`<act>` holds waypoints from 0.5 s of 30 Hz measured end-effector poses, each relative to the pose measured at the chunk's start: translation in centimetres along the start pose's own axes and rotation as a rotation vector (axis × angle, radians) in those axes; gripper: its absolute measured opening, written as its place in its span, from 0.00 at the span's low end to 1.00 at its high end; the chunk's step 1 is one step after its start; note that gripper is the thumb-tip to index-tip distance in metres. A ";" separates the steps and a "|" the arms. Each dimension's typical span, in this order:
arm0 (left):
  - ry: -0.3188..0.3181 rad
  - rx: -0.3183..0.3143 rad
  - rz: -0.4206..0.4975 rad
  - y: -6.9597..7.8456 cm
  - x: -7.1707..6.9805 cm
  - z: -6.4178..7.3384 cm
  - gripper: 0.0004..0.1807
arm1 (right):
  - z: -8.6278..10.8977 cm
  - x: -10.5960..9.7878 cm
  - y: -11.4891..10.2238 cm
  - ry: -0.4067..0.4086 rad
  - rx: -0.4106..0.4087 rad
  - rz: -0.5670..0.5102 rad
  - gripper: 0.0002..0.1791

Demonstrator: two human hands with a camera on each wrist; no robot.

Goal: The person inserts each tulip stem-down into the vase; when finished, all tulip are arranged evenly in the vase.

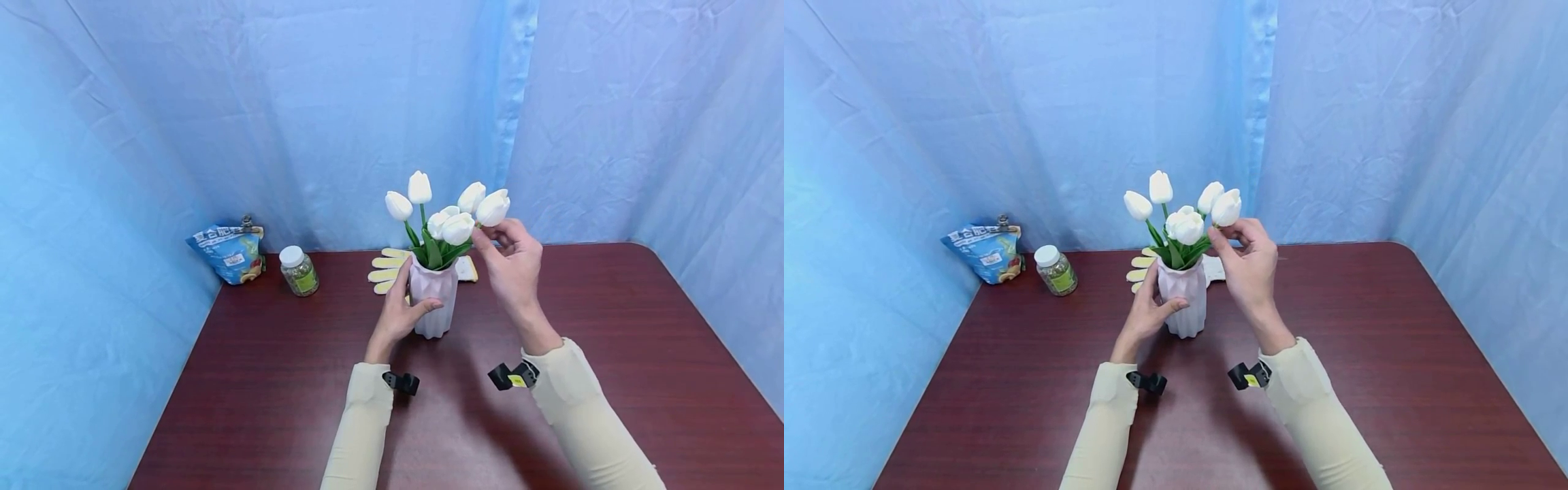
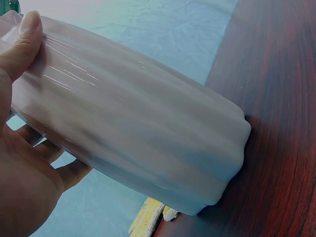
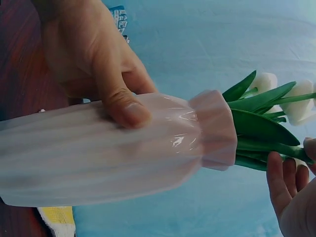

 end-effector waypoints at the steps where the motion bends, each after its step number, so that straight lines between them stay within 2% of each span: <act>1: 0.000 -0.002 -0.001 0.0 0.0 0.0 0.65 | 0.0 0.0 0.0 0.000 0.002 0.026 0.09; 8: 0.003 -0.021 -0.015 -0.4 0.0 0.0 0.64 | 0.4 -1.4 1.2 -0.046 0.080 0.161 0.12; 12: -0.003 -0.045 -0.011 -0.8 -0.2 0.0 0.63 | 1.0 -3.6 2.6 -0.088 0.159 0.186 0.19; 15: 0.002 -0.017 -0.004 -0.6 -0.8 0.2 0.64 | 1.5 -5.9 4.0 -0.143 0.214 0.294 0.22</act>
Point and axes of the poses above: each hand's wrist, its own z-axis away from the middle knuckle, its own x-axis out of the palm, y = z × x, the point moved 10 cm from there along -z, towards the middle knuckle, and after that the axes turned 4 degrees about -x, right-handed, at the moved point
